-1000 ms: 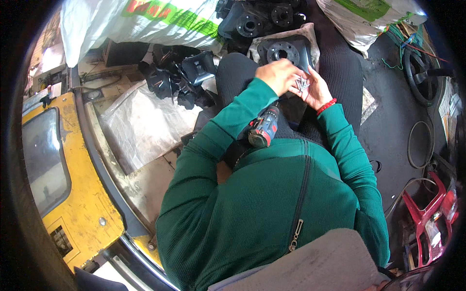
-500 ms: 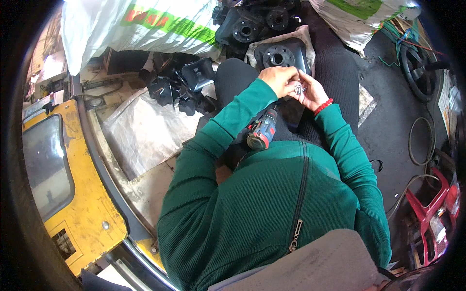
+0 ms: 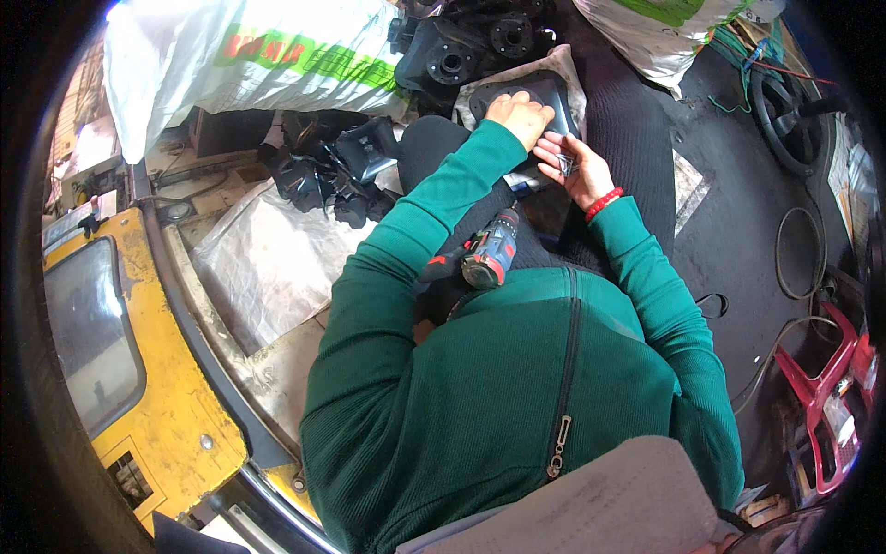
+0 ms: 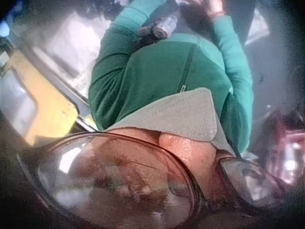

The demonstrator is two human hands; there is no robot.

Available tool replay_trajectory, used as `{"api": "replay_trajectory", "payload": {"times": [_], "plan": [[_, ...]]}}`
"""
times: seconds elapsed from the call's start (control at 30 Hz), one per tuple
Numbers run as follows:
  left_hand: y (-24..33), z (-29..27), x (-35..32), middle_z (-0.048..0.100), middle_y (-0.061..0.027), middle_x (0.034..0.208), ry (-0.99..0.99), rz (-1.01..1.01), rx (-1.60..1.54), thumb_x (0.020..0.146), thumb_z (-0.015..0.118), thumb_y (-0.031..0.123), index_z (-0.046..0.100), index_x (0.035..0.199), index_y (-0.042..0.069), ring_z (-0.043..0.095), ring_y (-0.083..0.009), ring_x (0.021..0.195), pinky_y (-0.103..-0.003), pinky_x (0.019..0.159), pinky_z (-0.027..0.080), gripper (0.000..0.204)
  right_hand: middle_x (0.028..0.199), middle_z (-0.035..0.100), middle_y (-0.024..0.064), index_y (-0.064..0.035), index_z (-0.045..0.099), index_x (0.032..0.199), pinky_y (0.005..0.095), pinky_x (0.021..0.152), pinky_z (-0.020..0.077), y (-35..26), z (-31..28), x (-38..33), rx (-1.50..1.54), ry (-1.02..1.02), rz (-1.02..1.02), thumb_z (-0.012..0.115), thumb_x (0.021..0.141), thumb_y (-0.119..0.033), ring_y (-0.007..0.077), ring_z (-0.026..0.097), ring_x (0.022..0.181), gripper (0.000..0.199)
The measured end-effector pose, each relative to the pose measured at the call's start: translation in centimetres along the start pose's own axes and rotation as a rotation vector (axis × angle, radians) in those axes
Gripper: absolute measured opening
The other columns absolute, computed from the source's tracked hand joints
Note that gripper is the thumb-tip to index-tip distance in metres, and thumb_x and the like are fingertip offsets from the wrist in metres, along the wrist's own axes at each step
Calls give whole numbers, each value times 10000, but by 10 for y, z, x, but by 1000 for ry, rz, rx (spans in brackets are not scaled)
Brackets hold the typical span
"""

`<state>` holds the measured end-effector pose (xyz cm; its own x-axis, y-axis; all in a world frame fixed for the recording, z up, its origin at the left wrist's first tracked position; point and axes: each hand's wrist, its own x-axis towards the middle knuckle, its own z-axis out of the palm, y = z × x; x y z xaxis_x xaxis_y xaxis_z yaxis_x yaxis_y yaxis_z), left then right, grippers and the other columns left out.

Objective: The person uses a cordless drill to fasten bolts into a black mechanical part resting on their lap. They repeatedly pick up bolts, align them in holes, and tighten them with the drill, occasionally moving the part or reaching for additional bolts from nearby bags.

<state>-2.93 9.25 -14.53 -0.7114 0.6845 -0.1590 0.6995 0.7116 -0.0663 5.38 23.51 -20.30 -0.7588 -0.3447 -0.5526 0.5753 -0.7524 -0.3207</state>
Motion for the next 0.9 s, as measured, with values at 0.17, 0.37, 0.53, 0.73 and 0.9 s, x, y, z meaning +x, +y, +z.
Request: {"api": "replay_trajectory", "payload": {"times": [0.17, 0.37, 0.53, 0.73, 0.9], "plan": [[6, -16, -6, 608, -37, 925, 121, -13, -58, 751, 668, 250, 633, 977, 178, 593, -232, 903, -389, 764, 502, 239, 1219, 564, 184, 47, 447, 1260, 391, 851, 537, -5, -6, 2, 169, -110, 38, 325, 993, -352, 261, 591, 1089, 495], [39, -1, -24, 604, -43, 887, 135, 215, -245, 770, 639, 204, 635, 906, 143, 594, -241, 882, -372, 779, 499, 149, 1080, 624, 122, -26, 516, 1154, 403, 811, 546, -5, -7, 1, 177, -136, 106, 372, 978, -415, 245, 638, 953, 450], [39, -3, -17, 600, -80, 893, -28, 89, -396, 764, 646, 191, 624, 908, 109, 604, -287, 874, -412, 778, 499, 167, 1066, 628, 124, -34, 545, 1126, 402, 809, 550, 0, -17, 7, 187, -210, 155, 401, 979, -371, 244, 642, 941, 395], [-8, -15, -3, 667, -77, 823, 269, -172, -881, 742, 695, 99, 649, 920, 80, 672, -195, 743, -319, 671, 540, 185, 822, 607, -20, -38, 531, 1208, 236, 622, 513, -4, -16, 6, 55, -199, 129, 445, 980, -255, 64, 557, 657, 327], [-51, 11, 16, 692, -44, 789, 292, -424, -894, 758, 734, 176, 674, 906, 90, 659, -117, 706, -272, 672, 533, 181, 802, 586, -16, -20, 461, 1297, 219, 576, 503, -5, -24, 12, 80, -245, 82, 429, 963, -160, 51, 518, 600, 363]]}}
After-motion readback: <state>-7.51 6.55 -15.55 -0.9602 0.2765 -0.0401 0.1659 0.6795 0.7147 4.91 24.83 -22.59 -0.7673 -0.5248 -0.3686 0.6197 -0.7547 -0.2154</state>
